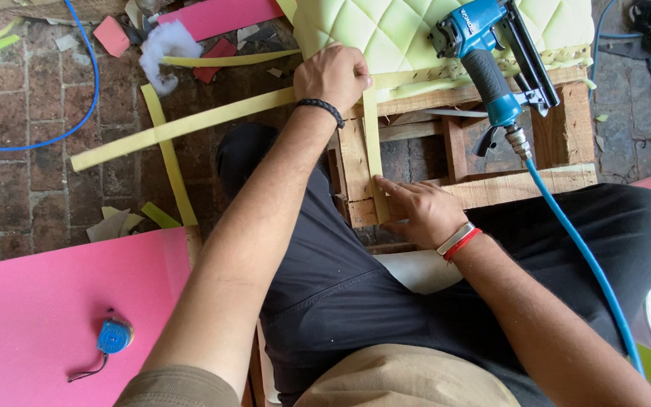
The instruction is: The person secures a quilted foam cushion onto a wooden chair frame using a pneumatic nail gun. They attach thin wooden strips along the edges of the cushion to hold it in place.
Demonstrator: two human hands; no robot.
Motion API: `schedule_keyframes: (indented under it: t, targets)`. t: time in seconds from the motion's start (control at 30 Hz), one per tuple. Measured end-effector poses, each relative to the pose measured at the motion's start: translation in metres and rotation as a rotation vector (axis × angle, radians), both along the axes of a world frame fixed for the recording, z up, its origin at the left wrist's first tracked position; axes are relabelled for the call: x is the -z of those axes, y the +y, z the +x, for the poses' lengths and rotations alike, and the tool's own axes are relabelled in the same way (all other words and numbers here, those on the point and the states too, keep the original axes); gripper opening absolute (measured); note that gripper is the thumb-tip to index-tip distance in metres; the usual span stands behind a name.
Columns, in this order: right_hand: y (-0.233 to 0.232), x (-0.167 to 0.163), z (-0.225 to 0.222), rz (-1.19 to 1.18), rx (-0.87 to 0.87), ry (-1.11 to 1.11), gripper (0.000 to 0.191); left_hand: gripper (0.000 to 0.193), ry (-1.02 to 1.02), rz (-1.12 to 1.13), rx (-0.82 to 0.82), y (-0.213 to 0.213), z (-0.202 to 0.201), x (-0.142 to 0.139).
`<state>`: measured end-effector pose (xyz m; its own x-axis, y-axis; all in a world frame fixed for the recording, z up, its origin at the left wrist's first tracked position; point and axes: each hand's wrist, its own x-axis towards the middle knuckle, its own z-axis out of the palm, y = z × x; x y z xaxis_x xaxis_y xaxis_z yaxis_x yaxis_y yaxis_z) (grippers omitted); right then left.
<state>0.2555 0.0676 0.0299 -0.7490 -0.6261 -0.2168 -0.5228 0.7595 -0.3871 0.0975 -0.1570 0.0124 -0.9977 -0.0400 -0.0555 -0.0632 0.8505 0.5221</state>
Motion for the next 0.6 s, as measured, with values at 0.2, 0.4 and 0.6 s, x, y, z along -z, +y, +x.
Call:
schedule_keyframes:
  t: [0.2, 0.4, 0.6]
  targets:
    - [0.000, -0.002, -0.004, -0.163, -0.059, 0.051, 0.088, 0.011, 0.015, 0.037, 0.013, -0.003, 0.004, -0.012]
    - [-0.001, -0.019, -0.026, -0.176, -0.125, 0.230, 0.085, 0.011, -0.121, 0.059, -0.060, -0.005, -0.003, -0.031]
    - [0.026, -0.043, -0.145, 0.002, 0.603, 0.223, 0.051, 0.014, -0.156, -0.028, -0.034, -0.009, -0.011, -0.045]
